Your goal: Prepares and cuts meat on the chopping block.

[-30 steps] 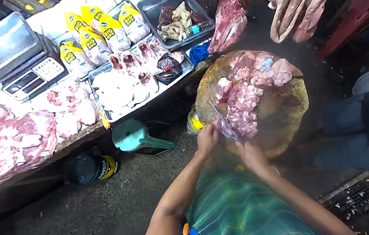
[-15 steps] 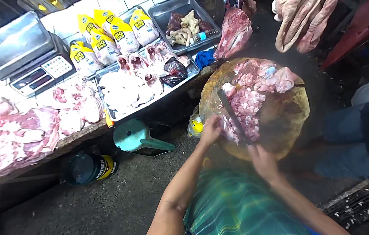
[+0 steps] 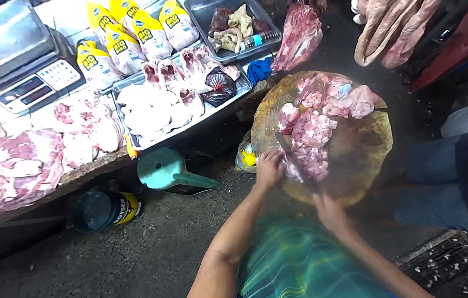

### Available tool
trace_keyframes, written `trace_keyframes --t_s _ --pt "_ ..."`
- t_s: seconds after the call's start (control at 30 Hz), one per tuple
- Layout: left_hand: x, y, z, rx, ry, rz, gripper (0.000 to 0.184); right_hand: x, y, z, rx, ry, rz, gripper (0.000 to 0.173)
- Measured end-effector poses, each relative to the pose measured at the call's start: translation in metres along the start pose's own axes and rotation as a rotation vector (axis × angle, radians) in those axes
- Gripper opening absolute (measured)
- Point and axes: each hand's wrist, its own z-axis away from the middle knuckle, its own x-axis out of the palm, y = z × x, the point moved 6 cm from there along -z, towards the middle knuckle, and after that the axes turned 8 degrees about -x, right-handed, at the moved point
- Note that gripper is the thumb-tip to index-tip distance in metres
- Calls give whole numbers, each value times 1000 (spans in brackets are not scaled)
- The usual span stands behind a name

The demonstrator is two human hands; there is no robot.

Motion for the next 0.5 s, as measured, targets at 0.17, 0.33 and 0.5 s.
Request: trace_keyframes --t_s 0.17,0.33,0.5 --pt "-36 -21 4 -214 -30 389 53 -20 -15 4 -21 15 -58 66" --pt "-79 -49 55 -255 427 267 18 -75 -74 25 -521 437 -213 66" --pt "-56 -28 56 10 437 122 15 -12 -30 3 -89 -77 113 68"
